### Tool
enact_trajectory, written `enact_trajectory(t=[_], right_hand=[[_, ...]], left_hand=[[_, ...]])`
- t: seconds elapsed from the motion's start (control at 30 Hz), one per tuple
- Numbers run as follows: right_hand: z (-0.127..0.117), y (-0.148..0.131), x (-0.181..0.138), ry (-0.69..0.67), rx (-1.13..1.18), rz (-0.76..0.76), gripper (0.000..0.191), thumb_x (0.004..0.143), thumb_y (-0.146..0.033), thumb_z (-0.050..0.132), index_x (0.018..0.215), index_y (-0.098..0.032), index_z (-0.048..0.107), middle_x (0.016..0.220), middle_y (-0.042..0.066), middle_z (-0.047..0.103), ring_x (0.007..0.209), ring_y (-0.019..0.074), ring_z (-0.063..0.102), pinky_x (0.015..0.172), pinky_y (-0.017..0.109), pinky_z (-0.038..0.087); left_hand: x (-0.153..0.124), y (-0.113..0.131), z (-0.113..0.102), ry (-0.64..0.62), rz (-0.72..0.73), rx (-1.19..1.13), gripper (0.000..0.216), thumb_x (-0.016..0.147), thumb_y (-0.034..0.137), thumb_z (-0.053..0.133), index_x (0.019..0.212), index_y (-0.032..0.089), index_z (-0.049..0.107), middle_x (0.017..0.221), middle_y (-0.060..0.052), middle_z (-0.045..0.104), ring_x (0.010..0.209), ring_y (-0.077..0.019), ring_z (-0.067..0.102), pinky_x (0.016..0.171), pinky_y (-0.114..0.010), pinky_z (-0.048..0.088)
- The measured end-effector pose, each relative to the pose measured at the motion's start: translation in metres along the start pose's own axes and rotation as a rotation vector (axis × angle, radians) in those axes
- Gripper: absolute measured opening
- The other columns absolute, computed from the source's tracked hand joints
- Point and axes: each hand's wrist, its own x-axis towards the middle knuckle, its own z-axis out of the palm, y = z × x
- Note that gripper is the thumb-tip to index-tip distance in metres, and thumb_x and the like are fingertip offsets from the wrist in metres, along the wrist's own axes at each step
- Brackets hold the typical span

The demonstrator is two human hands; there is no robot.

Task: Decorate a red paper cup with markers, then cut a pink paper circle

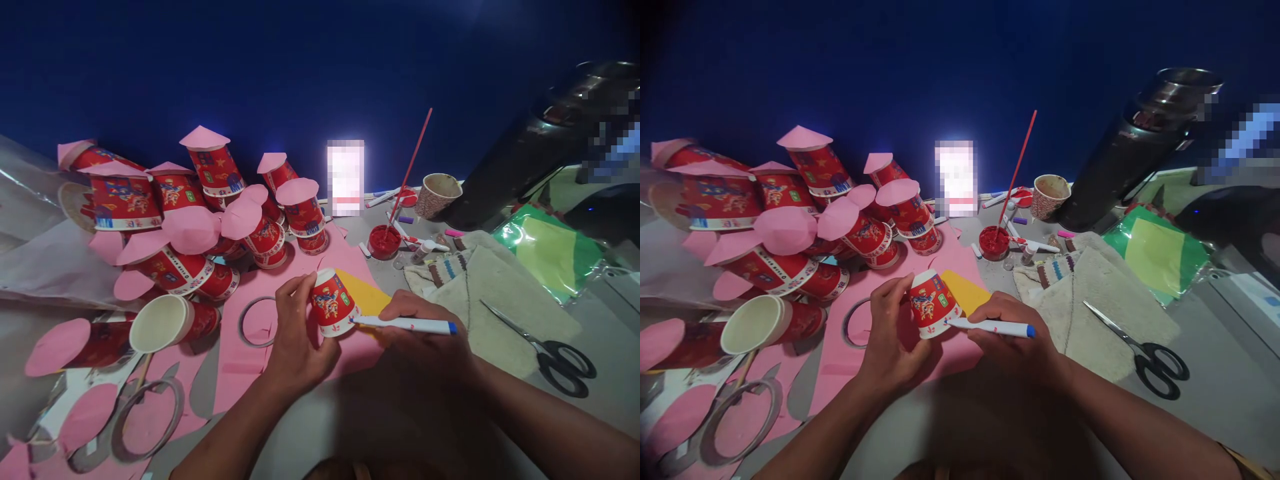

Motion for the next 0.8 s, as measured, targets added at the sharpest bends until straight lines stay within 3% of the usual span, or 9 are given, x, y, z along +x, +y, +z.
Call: enact_trajectory(t=[0.33, 0.6, 0.8], right_hand=[[-0.0010, -0.0053, 0.0018, -0.043, -0.038, 0.129, 0.008, 0.095, -0.028, 0.074, 0.091, -0.023, 0.077, 0.078, 0.004, 0.078, 0.068, 0.0193, 0.070, 0.065, 0.032, 0.055], [-0.0016, -0.0082, 0.0041, 0.070, -0.007, 0.164, 0.003, 0.090, -0.023, 0.076, 0.088, -0.023, 0.079, 0.075, 0.002, 0.075, 0.061, 0.0156, 0.066, 0.058, 0.026, 0.050], [-0.0018, -0.0096, 0.0057, 0.067, -0.048, 0.204, 0.007, 0.090, -0.026, 0.075, 0.085, -0.022, 0.079, 0.073, 0.002, 0.074, 0.059, 0.0152, 0.063, 0.057, 0.027, 0.050]], left_hand=[[0.0001, 0.0008, -0.0002, -0.005, -0.017, -0.013, 0.095, 0.070, 0.012, 0.065, 0.159, 0.025, 0.036, 0.141, -0.015, 0.047, 0.137, -0.0352, 0.049, 0.114, -0.058, 0.051], [0.0001, 0.0012, 0.0012, 0.022, -0.033, -0.023, 0.091, 0.070, 0.012, 0.064, 0.156, 0.023, 0.039, 0.141, -0.016, 0.048, 0.135, -0.0347, 0.050, 0.112, -0.057, 0.052], [0.0003, 0.0020, 0.0004, 0.029, -0.020, -0.009, 0.087, 0.072, 0.012, 0.063, 0.155, 0.022, 0.040, 0.142, -0.016, 0.049, 0.136, -0.0334, 0.050, 0.113, -0.055, 0.053]])
